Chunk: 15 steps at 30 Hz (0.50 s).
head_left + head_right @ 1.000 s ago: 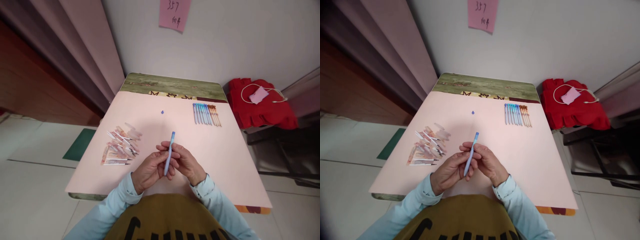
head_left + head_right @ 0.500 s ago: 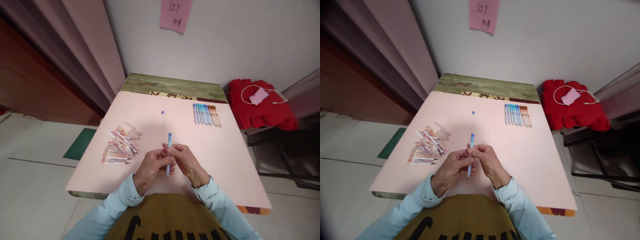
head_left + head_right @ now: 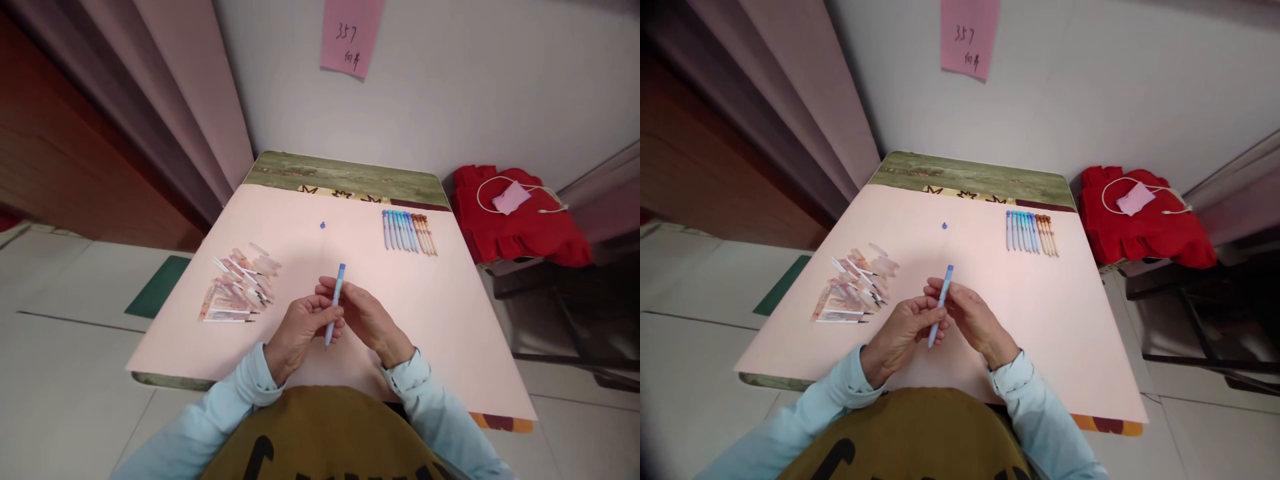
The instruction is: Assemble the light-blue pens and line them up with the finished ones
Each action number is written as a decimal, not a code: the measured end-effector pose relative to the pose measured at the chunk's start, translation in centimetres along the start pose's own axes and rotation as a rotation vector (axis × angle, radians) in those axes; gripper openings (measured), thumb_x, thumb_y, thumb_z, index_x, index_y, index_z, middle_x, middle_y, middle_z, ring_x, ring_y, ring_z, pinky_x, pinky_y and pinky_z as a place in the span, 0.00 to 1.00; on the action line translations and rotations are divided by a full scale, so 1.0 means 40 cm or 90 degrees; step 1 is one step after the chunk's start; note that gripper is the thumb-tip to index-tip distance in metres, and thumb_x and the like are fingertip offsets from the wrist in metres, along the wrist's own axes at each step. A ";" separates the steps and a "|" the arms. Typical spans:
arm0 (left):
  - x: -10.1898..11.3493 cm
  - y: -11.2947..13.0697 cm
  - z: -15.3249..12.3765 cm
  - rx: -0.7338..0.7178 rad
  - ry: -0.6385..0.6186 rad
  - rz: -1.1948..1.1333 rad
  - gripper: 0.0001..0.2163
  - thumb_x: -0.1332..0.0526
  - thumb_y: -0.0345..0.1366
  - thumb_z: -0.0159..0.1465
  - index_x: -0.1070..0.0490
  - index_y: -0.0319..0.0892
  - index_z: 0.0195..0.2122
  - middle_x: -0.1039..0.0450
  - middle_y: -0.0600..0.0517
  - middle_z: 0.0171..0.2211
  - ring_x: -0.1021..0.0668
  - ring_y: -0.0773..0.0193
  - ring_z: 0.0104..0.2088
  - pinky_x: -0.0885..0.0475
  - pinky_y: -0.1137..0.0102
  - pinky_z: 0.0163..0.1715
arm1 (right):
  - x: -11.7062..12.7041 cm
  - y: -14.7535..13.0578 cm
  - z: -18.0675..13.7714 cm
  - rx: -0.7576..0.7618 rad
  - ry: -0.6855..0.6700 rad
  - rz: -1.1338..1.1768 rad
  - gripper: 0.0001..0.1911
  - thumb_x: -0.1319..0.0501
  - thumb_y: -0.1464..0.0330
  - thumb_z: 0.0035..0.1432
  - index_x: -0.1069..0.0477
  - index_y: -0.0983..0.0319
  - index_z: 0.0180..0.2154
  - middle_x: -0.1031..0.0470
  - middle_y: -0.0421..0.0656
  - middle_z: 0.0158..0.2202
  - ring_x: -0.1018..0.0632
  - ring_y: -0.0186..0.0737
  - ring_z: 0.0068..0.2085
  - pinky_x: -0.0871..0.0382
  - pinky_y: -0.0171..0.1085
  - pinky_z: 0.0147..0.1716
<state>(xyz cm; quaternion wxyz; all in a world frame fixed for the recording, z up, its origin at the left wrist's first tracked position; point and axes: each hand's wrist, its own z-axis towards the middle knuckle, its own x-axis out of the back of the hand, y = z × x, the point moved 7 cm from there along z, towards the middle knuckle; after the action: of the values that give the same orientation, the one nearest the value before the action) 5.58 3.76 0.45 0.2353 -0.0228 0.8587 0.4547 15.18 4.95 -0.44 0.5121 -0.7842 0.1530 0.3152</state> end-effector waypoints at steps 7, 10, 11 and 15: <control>-0.025 -0.044 0.029 -0.006 0.030 -0.015 0.12 0.29 0.38 0.51 0.28 0.36 0.29 0.26 0.51 0.22 0.27 0.69 0.20 0.30 0.72 0.22 | 0.085 0.012 0.016 0.000 0.061 -0.027 0.16 0.29 0.58 0.48 0.23 0.65 0.32 0.24 0.42 0.29 0.26 0.34 0.28 0.32 0.34 0.30; -0.028 -0.053 0.060 -0.029 0.067 -0.033 0.13 0.28 0.36 0.50 0.29 0.36 0.30 0.26 0.51 0.22 0.26 0.68 0.20 0.30 0.73 0.22 | 0.116 0.017 0.041 -0.018 0.065 -0.028 0.17 0.28 0.58 0.46 0.26 0.66 0.27 0.26 0.40 0.23 0.30 0.30 0.21 0.35 0.33 0.22; -0.029 -0.055 0.071 -0.036 0.079 -0.041 0.13 0.28 0.36 0.50 0.29 0.37 0.31 0.26 0.52 0.22 0.26 0.68 0.20 0.30 0.73 0.21 | 0.124 0.015 0.051 -0.019 0.060 -0.029 0.17 0.28 0.58 0.46 0.26 0.66 0.27 0.26 0.39 0.22 0.31 0.30 0.20 0.36 0.33 0.20; -0.031 -0.058 0.110 -0.047 0.097 -0.077 0.09 0.30 0.34 0.53 0.27 0.35 0.32 0.25 0.49 0.23 0.26 0.68 0.19 0.29 0.73 0.22 | 0.144 0.000 0.083 0.018 0.031 -0.052 0.17 0.30 0.57 0.48 0.24 0.65 0.32 0.26 0.40 0.23 0.31 0.30 0.20 0.35 0.31 0.19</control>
<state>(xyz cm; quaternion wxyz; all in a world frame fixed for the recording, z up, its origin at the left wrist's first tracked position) 8.95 5.66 -2.92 0.1951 -0.1176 0.8538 0.4681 18.42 8.43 -5.10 0.5315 -0.7899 0.1380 0.2729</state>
